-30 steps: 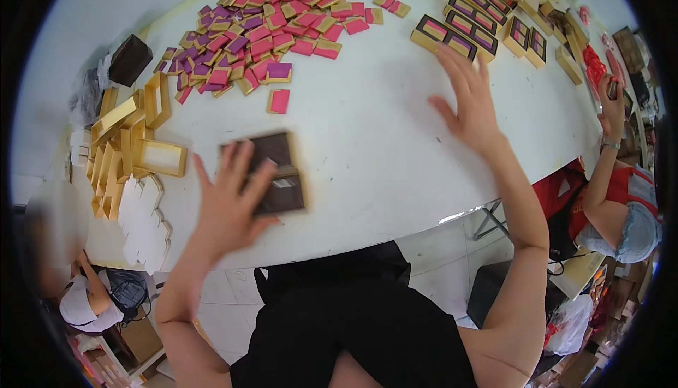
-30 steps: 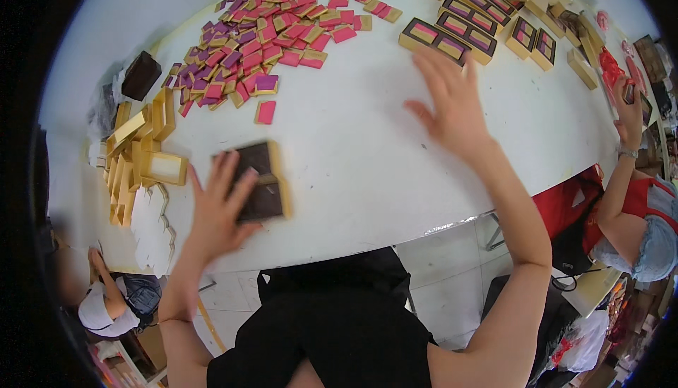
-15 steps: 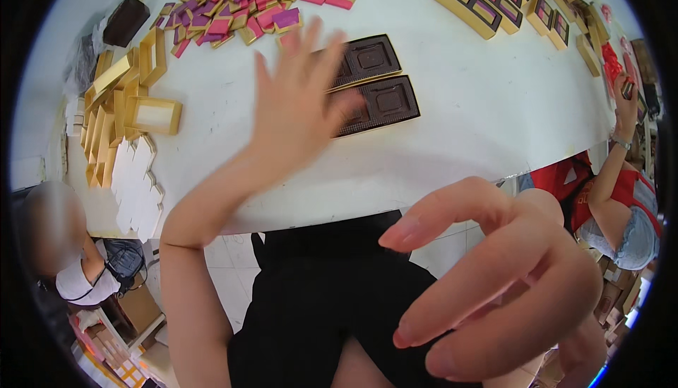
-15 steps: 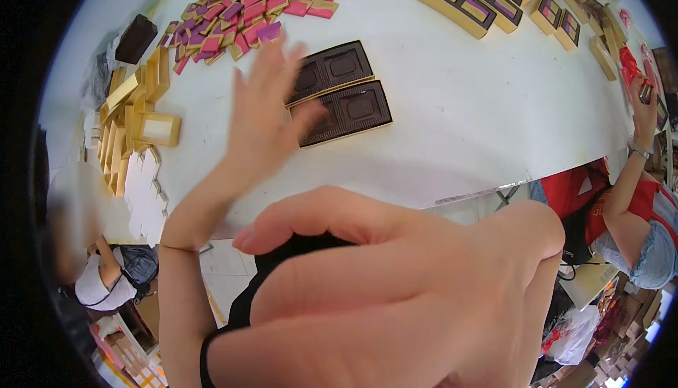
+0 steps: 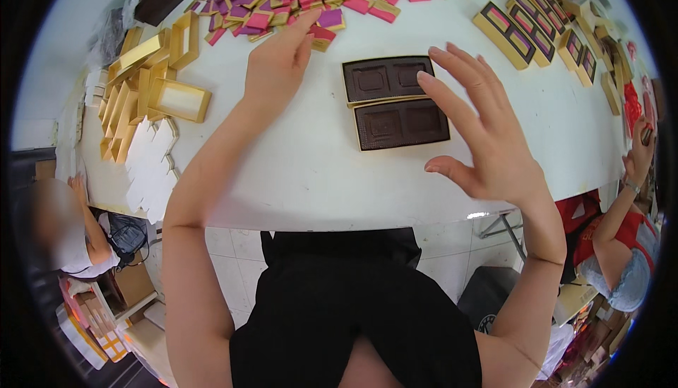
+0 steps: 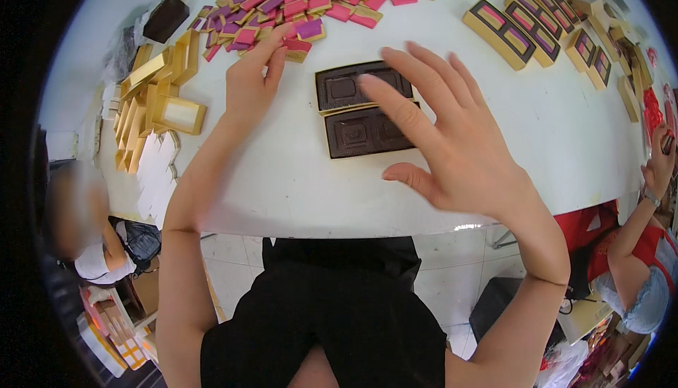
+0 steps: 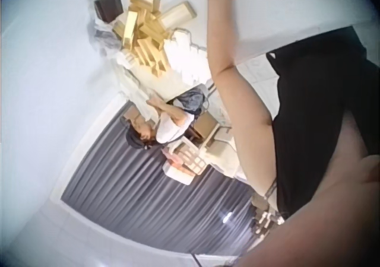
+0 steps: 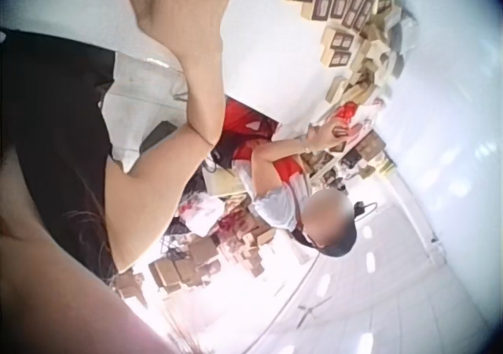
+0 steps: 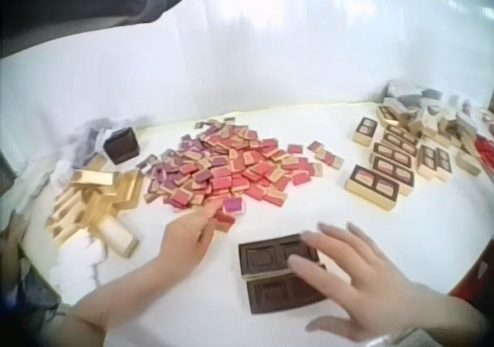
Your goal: The person assembles cosmetic compact palettes by placing small colored inserts into black plastic trays and then into gold cardboard boxes. The person repeatedly picks up inserts, places them into the trays, and arranges the completed units on the table.
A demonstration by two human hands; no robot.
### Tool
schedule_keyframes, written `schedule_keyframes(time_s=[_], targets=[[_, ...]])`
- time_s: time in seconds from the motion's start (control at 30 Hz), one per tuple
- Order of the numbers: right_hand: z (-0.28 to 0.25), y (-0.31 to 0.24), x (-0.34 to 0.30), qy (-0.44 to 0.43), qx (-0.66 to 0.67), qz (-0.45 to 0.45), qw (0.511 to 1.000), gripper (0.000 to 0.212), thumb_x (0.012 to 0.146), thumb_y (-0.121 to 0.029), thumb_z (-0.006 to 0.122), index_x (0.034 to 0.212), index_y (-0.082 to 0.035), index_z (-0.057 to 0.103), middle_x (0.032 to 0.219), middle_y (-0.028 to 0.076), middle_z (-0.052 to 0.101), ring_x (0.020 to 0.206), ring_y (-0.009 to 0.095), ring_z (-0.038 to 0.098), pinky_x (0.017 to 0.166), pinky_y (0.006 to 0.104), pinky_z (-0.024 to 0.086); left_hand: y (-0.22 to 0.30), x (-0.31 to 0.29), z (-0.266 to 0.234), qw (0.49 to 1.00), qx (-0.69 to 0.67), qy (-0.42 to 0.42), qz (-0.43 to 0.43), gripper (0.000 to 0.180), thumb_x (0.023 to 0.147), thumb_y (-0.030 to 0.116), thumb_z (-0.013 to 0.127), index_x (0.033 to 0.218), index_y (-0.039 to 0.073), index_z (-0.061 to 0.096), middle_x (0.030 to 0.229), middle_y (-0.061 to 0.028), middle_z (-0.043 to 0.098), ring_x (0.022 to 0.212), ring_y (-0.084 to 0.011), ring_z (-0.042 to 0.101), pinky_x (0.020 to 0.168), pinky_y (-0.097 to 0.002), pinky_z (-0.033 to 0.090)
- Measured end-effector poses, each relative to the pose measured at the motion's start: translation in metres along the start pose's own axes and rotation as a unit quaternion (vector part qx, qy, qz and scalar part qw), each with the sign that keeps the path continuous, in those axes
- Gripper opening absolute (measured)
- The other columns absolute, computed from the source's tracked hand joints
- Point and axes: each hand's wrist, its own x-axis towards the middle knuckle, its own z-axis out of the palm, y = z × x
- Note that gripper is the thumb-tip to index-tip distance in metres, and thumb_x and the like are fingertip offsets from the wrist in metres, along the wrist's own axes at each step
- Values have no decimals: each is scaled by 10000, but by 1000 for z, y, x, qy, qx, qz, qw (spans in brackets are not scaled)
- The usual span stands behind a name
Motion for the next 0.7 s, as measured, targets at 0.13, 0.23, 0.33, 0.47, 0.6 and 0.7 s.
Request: schedule_keyframes(time_s=[0.13, 0.23, 0.33, 0.47, 0.6, 0.7], targets=[[51, 28, -5, -51, -53, 44, 996, 943, 845, -555, 668, 1521, -27, 276, 1578, 220, 256, 1437, 436, 291, 1158, 590, 220, 37, 4, -14, 892, -402, -46, -200, 184, 952, 83, 633, 1123, 20, 661, 939, -44, 716, 770, -64, 645, 610, -261, 523], [58, 30, 2, 3, 103, 82, 991, 976, 840, -553, 671, 1528, -10, 241, 1590, 209, 235, 1455, 420, 263, 1154, 611, 212, 67, 2, -5, 839, -491, -87, -219, 164, 937, 86, 667, 1088, 23, 677, 946, -45, 720, 775, -50, 633, 602, -230, 513], [57, 30, 6, 38, 113, 92, 989, 976, 847, -549, 666, 1534, -10, 231, 1590, 203, 245, 1454, 403, 275, 1151, 609, 218, 87, 1, -4, 889, -393, -144, -187, 132, 889, 92, 720, 1001, 25, 699, 907, -54, 714, 770, -80, 635, 605, -246, 511], [60, 34, 2, 13, 69, 57, 996, 944, 834, -538, 676, 1523, -25, 286, 1581, 162, 297, 1452, 383, 294, 1153, 605, 219, 83, -1, 6, 986, -157, -44, 20, 105, 830, 111, 761, 905, 53, 717, 847, -54, 680, 754, -161, 624, 630, -300, 508], [60, 36, 8, -19, -11, 24, 999, 833, 840, -537, 657, 1473, -57, 403, 1554, 91, 370, 1448, 348, 316, 1143, 632, 218, 76, 4, 15, 993, -114, -2, 42, 140, 815, 186, 756, 888, 80, 700, 920, -53, 642, 827, -251, 609, 723, -373, 499], [54, 38, 16, -22, -65, 4, 998, 723, 861, -526, 634, 1404, -68, 501, 1507, 58, 440, 1439, 325, 340, 1134, 651, 222, 72, 9, 16, 988, -147, -37, -26, 165, 820, 188, 758, 926, 74, 701, 966, -57, 641, 842, -248, 623, 715, -365, 506]])
